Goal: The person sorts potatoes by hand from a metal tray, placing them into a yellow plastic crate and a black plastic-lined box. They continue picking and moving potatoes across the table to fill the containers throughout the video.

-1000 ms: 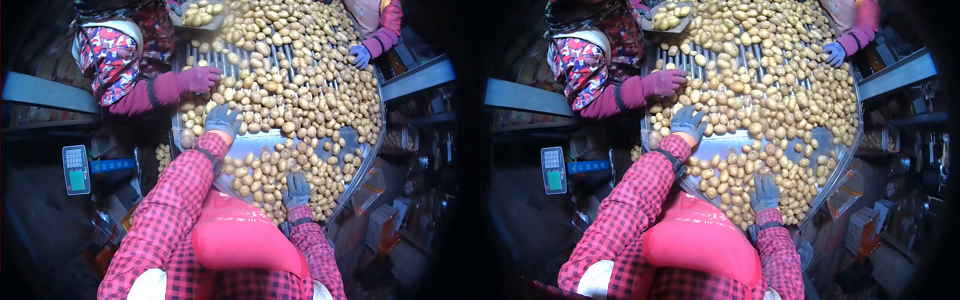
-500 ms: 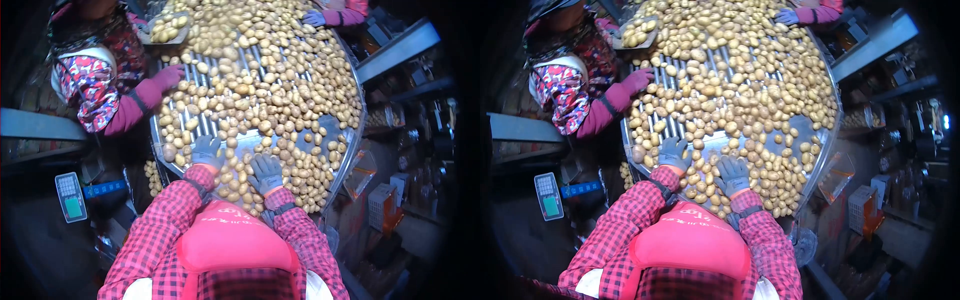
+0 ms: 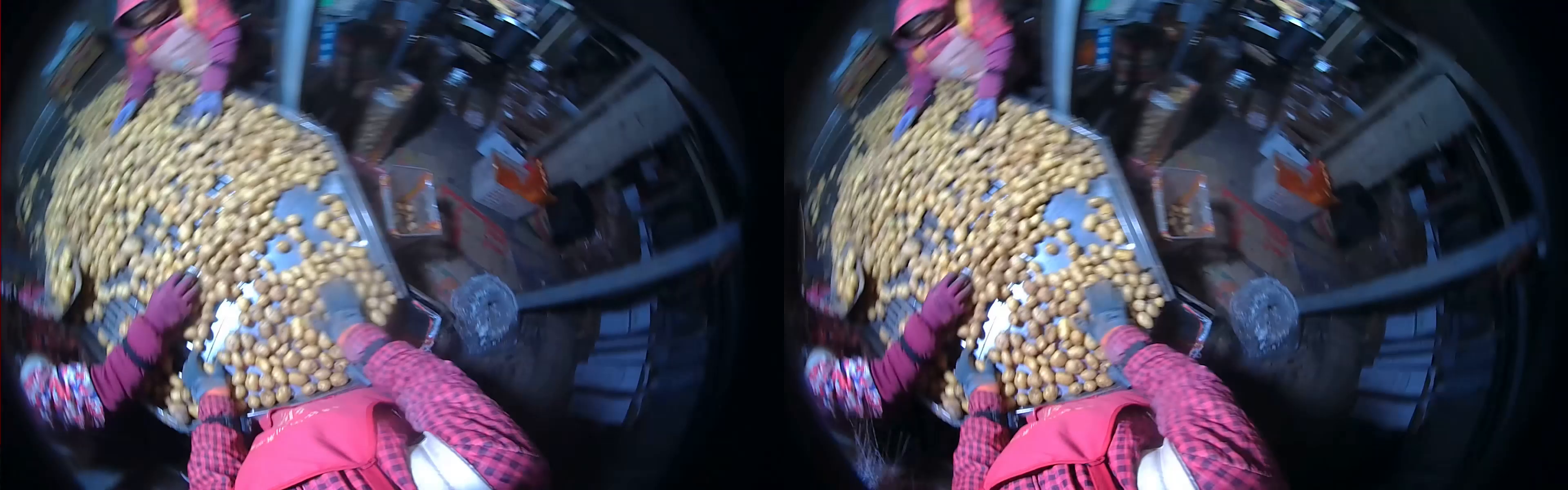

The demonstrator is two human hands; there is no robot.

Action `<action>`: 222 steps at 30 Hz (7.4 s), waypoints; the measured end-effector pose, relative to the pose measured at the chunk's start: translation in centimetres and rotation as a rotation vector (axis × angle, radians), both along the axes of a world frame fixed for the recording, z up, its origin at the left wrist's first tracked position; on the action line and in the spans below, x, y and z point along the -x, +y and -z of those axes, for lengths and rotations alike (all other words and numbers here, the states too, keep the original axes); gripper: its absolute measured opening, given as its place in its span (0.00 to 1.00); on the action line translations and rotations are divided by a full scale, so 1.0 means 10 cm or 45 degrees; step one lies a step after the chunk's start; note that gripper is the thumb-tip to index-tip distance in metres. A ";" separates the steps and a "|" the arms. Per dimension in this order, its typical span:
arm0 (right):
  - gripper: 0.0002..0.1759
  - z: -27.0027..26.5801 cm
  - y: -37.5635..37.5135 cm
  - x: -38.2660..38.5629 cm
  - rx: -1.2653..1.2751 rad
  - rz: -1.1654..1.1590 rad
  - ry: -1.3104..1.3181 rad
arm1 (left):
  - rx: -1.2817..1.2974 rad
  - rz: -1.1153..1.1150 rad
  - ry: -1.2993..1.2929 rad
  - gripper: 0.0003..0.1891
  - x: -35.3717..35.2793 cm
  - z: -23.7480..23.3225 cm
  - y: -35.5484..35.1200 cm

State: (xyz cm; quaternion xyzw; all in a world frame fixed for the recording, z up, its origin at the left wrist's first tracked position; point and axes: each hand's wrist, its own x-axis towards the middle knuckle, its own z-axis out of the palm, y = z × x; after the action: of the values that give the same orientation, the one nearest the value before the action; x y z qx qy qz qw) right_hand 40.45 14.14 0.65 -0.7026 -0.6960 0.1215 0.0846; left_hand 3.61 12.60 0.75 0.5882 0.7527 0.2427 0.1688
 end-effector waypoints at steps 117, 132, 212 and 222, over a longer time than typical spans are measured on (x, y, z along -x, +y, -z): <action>0.26 0.15 -0.44 -0.44 -0.037 0.011 0.519 | 0.895 -0.504 -2.339 0.18 -0.20 -0.50 -1.21; 0.12 0.08 0.28 0.96 0.145 -0.726 0.000 | 0.599 -0.019 -2.240 0.18 -0.14 -0.59 -1.31; 0.28 -0.45 1.11 0.74 0.097 -0.719 0.877 | 1.067 0.238 -2.379 0.15 -0.43 -0.93 -0.33; 0.30 0.15 1.63 -0.23 -0.157 0.017 -0.376 | 1.295 -0.636 -2.931 0.08 0.11 -0.91 -0.79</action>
State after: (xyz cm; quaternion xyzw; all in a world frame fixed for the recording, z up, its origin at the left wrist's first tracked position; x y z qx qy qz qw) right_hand 42.78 30.45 -0.85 -0.7109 -0.7023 -0.0267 0.0252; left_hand 2.48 4.73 9.83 -0.2465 0.2705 0.3204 0.8737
